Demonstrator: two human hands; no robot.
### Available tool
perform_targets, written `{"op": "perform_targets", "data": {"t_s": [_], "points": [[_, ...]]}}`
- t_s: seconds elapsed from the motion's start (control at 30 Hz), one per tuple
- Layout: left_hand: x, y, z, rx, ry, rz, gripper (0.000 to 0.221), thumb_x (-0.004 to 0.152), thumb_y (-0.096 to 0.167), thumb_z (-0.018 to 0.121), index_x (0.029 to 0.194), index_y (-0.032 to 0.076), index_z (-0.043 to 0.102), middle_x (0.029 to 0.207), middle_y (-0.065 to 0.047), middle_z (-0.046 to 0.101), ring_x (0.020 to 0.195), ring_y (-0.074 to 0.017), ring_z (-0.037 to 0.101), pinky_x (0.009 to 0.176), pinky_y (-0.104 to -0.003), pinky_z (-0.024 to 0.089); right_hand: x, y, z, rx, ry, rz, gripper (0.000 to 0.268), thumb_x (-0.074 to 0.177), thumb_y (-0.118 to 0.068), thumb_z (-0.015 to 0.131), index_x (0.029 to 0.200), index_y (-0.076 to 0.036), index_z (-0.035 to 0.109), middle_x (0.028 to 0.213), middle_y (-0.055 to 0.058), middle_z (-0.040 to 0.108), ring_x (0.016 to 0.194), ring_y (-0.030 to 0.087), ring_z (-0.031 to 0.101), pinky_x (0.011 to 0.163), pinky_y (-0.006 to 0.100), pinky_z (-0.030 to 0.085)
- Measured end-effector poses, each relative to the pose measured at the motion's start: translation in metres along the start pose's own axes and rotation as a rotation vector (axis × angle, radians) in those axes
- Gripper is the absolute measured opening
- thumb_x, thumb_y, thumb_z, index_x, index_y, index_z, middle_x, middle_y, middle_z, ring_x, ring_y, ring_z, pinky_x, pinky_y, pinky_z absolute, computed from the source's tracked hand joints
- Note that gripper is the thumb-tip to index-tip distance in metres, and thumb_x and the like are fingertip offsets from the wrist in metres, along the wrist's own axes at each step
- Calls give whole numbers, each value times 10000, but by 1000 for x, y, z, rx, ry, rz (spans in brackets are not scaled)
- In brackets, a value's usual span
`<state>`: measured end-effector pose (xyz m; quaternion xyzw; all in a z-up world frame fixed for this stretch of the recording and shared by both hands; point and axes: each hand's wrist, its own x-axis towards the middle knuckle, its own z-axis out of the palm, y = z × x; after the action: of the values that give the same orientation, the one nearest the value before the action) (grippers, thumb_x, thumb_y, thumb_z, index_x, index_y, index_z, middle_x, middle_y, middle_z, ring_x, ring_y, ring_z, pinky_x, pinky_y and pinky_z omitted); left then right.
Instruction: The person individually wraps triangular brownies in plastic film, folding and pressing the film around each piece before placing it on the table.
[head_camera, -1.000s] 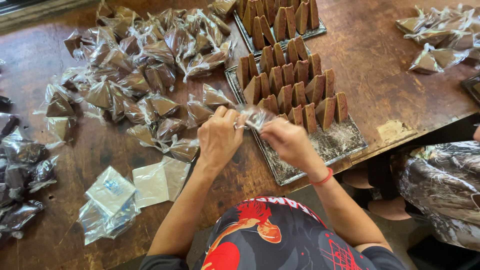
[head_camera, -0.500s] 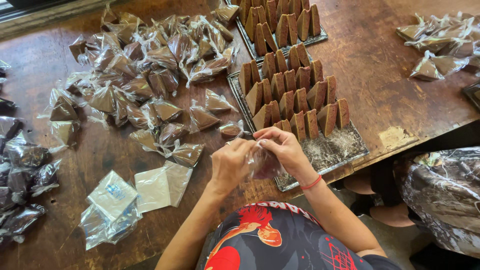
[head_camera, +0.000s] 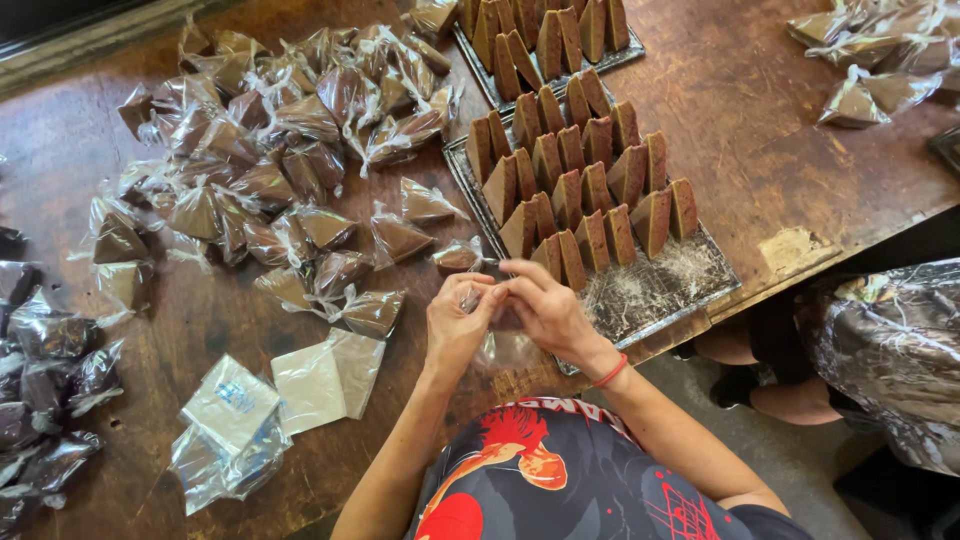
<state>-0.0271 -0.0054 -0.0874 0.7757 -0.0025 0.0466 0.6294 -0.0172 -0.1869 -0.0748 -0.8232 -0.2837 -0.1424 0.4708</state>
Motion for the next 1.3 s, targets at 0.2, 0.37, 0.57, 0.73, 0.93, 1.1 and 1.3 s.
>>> {"op": "perform_targets", "data": {"t_s": [0.2, 0.37, 0.57, 0.73, 0.93, 1.1, 1.3], "points": [[32, 1, -55, 10, 198, -79, 144, 912, 176, 767, 948, 37, 772, 905, -59, 748, 811, -137, 682, 733, -270, 552, 4, 12, 5, -265, 44, 43, 69, 951, -41, 659, 975, -25, 597, 950, 148, 633, 891, 355, 631, 808, 450, 520], [35, 7, -54, 156, 76, 122, 139, 919, 157, 780, 925, 20, 802, 902, -42, 756, 827, -113, 689, 740, -259, 536, 34, -12, 21, -158, 23, -68, 245, 888, -152, 721, 1031, 14, 611, 929, 191, 602, 816, 374, 611, 711, 439, 492], [19, -11, -36, -83, 11, -16, 162, 865, 143, 819, 900, -7, 770, 875, -57, 751, 798, -88, 654, 717, -252, 533, 19, -4, 31, -282, -123, -58, 130, 881, -113, 696, 841, -53, 588, 805, 133, 611, 733, 340, 598, 687, 455, 468], [26, 2, -54, 89, 157, -86, 182, 883, 175, 823, 917, 5, 768, 878, -60, 757, 773, -107, 670, 706, -270, 547, 7, 2, 34, 5, -155, 138, 112, 955, -157, 675, 932, -51, 645, 863, 119, 656, 765, 277, 635, 700, 376, 497], [35, 28, -37, -239, 70, 99, 532, 842, 36, 765, 1325, 4, 545, 1253, -92, 602, 1005, -178, 684, 864, -304, 583, 21, -3, 37, 343, -158, 405, 321, 937, -232, 688, 1173, -23, 633, 1024, 63, 677, 787, 156, 627, 685, 297, 521], [43, 36, 4, -386, 76, 43, 358, 1017, 65, 619, 1369, 9, 580, 1218, -132, 717, 1069, -182, 737, 906, -282, 622, 9, 33, 33, 756, 10, 613, 242, 1080, -214, 631, 1083, 15, 708, 987, 70, 732, 895, 107, 650, 801, 276, 531], [70, 33, 42, -254, 14, 38, 322, 1073, 227, 579, 1283, 11, 692, 1056, -119, 792, 943, -147, 768, 825, -260, 635, 14, 34, -8, 708, 302, 638, 182, 1069, -218, 593, 1053, -49, 661, 983, 10, 713, 878, 50, 631, 795, 213, 491]]}}
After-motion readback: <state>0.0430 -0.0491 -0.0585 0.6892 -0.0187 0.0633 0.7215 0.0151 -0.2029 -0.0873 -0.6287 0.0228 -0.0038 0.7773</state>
